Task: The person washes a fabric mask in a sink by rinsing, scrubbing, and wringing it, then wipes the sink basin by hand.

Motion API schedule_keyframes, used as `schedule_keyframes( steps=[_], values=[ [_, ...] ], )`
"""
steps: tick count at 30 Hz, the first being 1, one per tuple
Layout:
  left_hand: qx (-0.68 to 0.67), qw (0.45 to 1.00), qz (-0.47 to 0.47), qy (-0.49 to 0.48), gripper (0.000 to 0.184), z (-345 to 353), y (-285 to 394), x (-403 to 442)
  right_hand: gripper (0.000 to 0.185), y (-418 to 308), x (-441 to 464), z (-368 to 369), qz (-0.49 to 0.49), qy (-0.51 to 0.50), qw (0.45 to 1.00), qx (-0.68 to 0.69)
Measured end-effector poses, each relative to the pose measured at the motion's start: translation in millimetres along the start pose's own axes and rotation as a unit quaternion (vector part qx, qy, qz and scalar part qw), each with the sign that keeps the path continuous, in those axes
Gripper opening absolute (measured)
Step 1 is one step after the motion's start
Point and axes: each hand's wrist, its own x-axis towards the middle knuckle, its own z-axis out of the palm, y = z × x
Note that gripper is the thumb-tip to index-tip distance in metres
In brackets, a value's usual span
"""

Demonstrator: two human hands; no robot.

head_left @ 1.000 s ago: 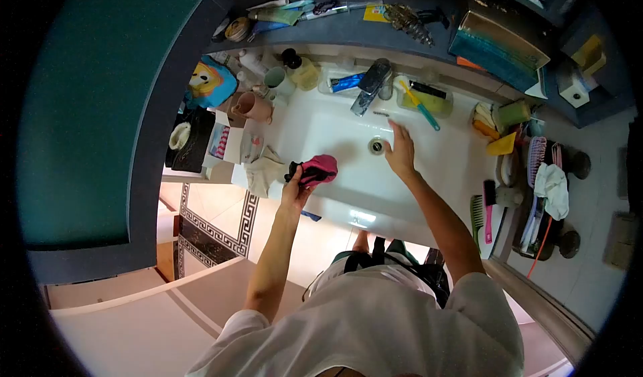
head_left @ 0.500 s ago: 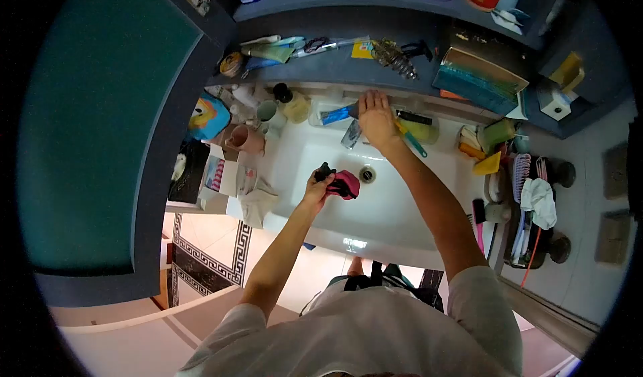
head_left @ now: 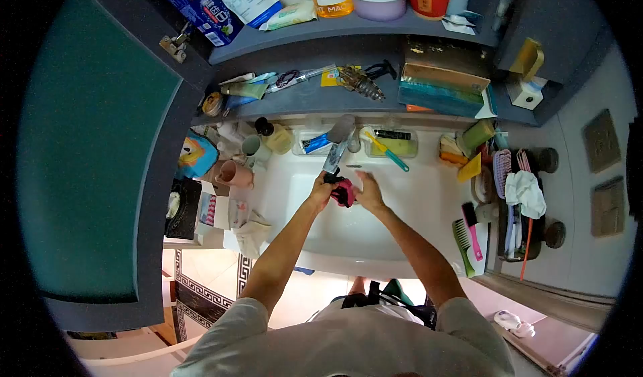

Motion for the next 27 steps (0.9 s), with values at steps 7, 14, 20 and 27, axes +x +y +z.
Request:
schedule_keyframes(
  steps=[7,14,20,27],
  values=[
    [0.000,1.000,-0.007,0.016,0.024,-17,5,4,0.024,46,-1,68,0.175,-0.015,0.948,0.265],
    [0.140,0.975,-0.131,0.115,0.023,-65,12,-22,0.029,19,25,66,0.445,0.019,0.729,0.520],
    [0.248,0.967,0.061,0.006,0.066,-93,-16,-32,0.016,2,50,96,0.443,0.030,0.641,0.626],
    [0.188,0.981,0.034,0.026,0.025,-63,-20,-7,0.025,-4,34,67,0.316,-0.050,0.753,0.575]
  ],
)
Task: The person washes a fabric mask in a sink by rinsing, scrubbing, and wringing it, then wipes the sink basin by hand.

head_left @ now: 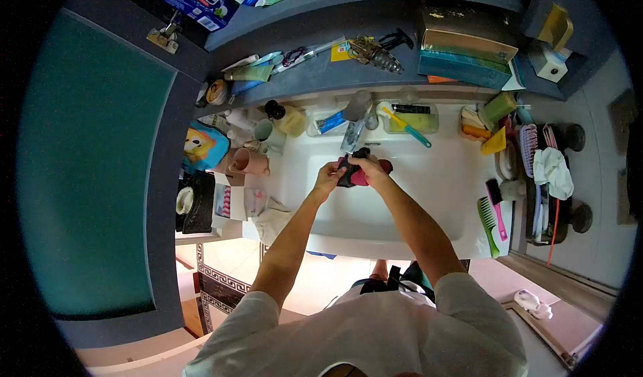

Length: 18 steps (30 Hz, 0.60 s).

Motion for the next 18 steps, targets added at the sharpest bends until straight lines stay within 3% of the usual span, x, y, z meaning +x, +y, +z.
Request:
schedule_keyframes(
  steps=[1,5,6,7,8,10,11,14,15,18],
  values=[
    [0.041,0.999,0.032,0.013,0.019,2,-1,2,0.029,-3,-1,-4,0.008,0.052,0.997,-0.049],
    [0.199,0.973,0.091,0.081,0.008,17,17,2,0.029,23,33,-50,-0.047,0.041,0.992,-0.111],
    [0.238,0.960,0.107,0.101,0.007,17,16,5,0.026,22,31,-54,-0.076,0.072,0.969,-0.223],
    [0.223,0.944,0.209,0.125,0.007,13,15,8,0.023,23,28,-59,-0.103,0.102,0.932,-0.332],
    [0.217,0.948,0.158,0.172,0.010,10,15,14,0.021,25,25,-62,-0.127,0.129,0.882,-0.436],
    [0.094,0.966,0.098,0.218,0.015,-3,15,23,0.019,16,6,-62,-0.147,0.190,0.771,-0.589],
    [0.096,0.967,0.082,0.222,0.021,-9,20,19,0.020,10,-3,-60,-0.155,0.217,0.705,-0.657],
    [-0.057,0.973,0.014,0.222,0.026,-57,-1,36,0.020,2,-13,-67,-0.014,0.285,0.752,-0.594],
    [-0.113,0.970,0.002,0.216,0.026,-59,15,25,0.022,1,-23,-74,-0.109,0.246,0.719,-0.641],
    [-0.231,0.955,-0.010,0.186,0.025,-60,60,-15,0.027,9,-10,-83,-0.122,0.314,0.725,-0.601]
  ],
)
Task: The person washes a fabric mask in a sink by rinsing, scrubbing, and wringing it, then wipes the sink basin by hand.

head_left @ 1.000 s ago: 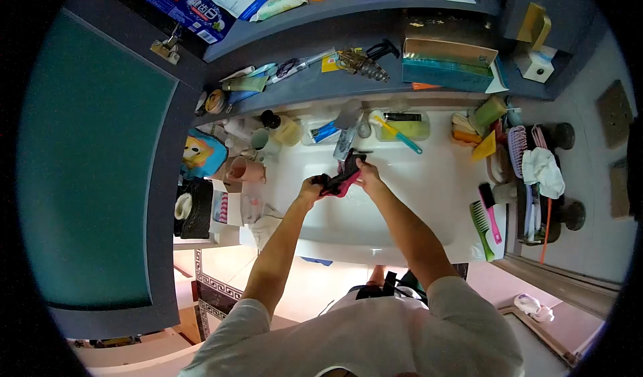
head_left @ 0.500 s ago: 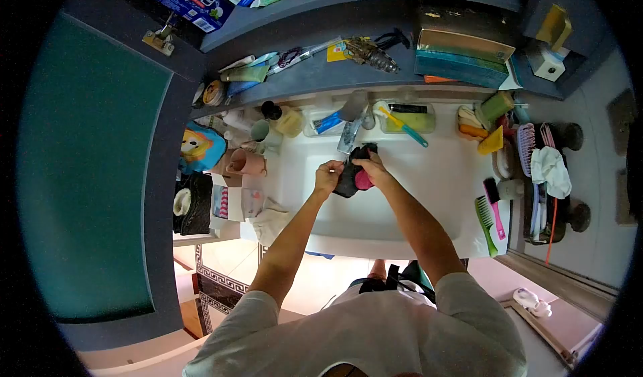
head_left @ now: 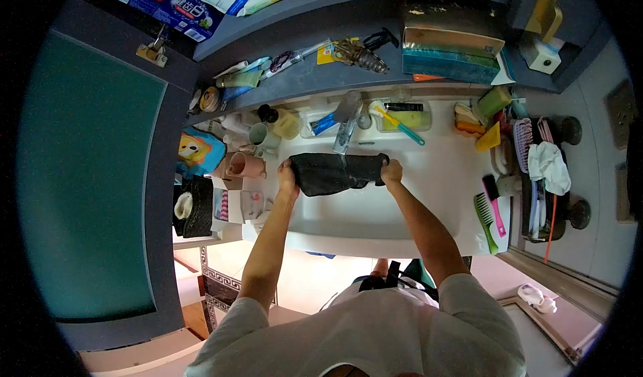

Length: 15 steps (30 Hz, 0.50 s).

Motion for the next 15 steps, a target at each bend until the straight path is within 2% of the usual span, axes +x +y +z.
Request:
schedule_keyframes(
  steps=[1,2,4,5,8,9,10,11,12,13,15],
  values=[
    [-0.008,1.000,0.007,-0.016,0.024,-10,-4,5,0.028,-10,5,-12,0.051,-0.114,0.991,0.048],
    [-0.016,0.999,0.014,-0.032,0.022,-17,-10,10,0.029,-14,4,-6,0.070,-0.124,0.978,0.153],
    [-0.051,0.998,0.009,-0.040,0.017,-27,-24,18,0.036,-20,5,15,0.106,-0.140,0.918,0.357],
    [-0.069,0.997,0.006,-0.044,0.017,-32,-29,20,0.037,-33,2,21,0.203,-0.161,0.852,0.454],
    [0.016,1.000,0.020,0.008,0.035,-8,-28,-20,0.031,-58,-5,25,0.245,-0.282,0.680,0.631],
    [0.133,0.990,0.004,-0.044,0.058,-24,-46,-2,0.032,-69,-7,21,0.267,-0.311,0.657,0.632],
    [0.243,0.967,0.012,-0.077,0.073,-13,-47,-13,0.033,-80,-10,13,0.290,-0.340,0.634,0.632],
    [0.314,0.938,0.050,-0.138,0.083,-33,-82,11,0.034,-89,-15,6,0.312,-0.368,0.609,0.630],
    [0.343,0.919,0.027,-0.193,0.085,-42,-108,30,0.033,-95,-19,4,0.313,-0.378,0.599,0.632],
    [0.504,0.843,0.066,-0.178,0.081,-21,-100,15,0.032,-98,-22,1,0.315,-0.386,0.591,0.635],
    [0.638,0.738,0.169,-0.143,0.075,10,-98,0,0.029,-106,-29,-15,0.305,-0.385,0.575,0.655]
  ],
)
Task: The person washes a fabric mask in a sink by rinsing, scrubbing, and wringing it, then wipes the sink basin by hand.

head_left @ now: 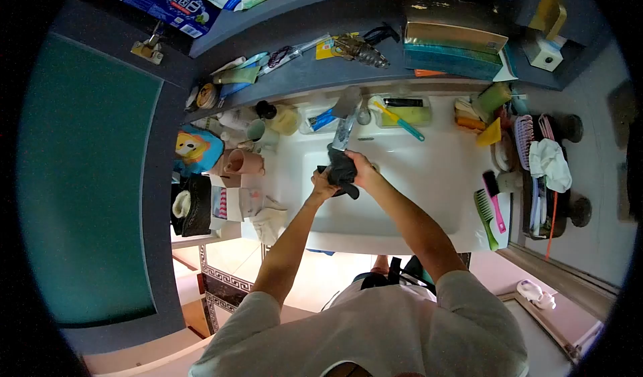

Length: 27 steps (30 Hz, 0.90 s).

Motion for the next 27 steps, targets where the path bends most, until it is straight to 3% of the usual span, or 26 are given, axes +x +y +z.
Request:
schedule_keyframes(
  steps=[2,3,4,5,7,9,10,13,14,17,21,23,24,27],
  values=[
    [0.009,0.991,0.074,0.110,0.071,46,-24,18,0.028,-8,-11,-1,-0.011,0.022,1.000,-0.011],
    [0.022,0.992,0.023,0.124,0.066,50,-16,19,0.028,-9,-14,-2,-0.015,0.032,0.999,-0.017],
    [0.037,0.989,-0.029,0.137,0.061,49,-6,21,0.029,-16,-13,-13,-0.052,-0.048,0.997,0.009],
    [0.052,0.984,-0.080,0.151,0.056,45,2,27,0.032,-23,-14,-27,-0.085,0.023,0.996,-0.005],
    [-0.111,0.989,-0.084,0.053,0.040,37,-8,46,0.036,-42,-5,-76,-0.120,0.000,0.992,-0.035],
    [-0.244,0.969,-0.032,-0.016,0.034,37,-16,57,0.041,-55,-33,-86,-0.100,0.115,0.976,-0.154],
    [-0.470,0.876,-0.106,-0.006,0.035,5,47,29,0.045,-56,-43,-87,-0.090,0.170,0.958,-0.211],
    [-0.538,0.832,-0.114,-0.074,0.042,-7,70,23,0.064,-38,-35,-101,-0.030,0.149,0.981,-0.117],
    [-0.565,0.818,-0.097,-0.047,0.042,-6,77,17,0.059,-31,-28,-98,-0.012,0.163,0.986,-0.038],
    [-0.586,0.805,-0.050,-0.084,0.046,-6,72,10,0.056,-21,-25,-72,0.012,0.041,0.999,-0.025],
    [-0.595,0.793,-0.073,-0.110,0.052,-23,66,-14,0.034,-12,18,-56,-0.069,-0.005,0.995,-0.072],
    [-0.625,0.771,-0.099,-0.070,0.055,-30,68,-23,0.023,-4,28,-45,-0.119,0.065,0.985,-0.108],
    [-0.639,0.768,-0.043,-0.022,0.048,-27,64,-22,0.020,-1,32,-40,-0.139,0.090,0.980,-0.107],
    [-0.812,0.564,-0.144,-0.042,0.046,-29,50,-31,0.020,5,42,-31,-0.168,0.100,0.979,-0.067]
  ],
)
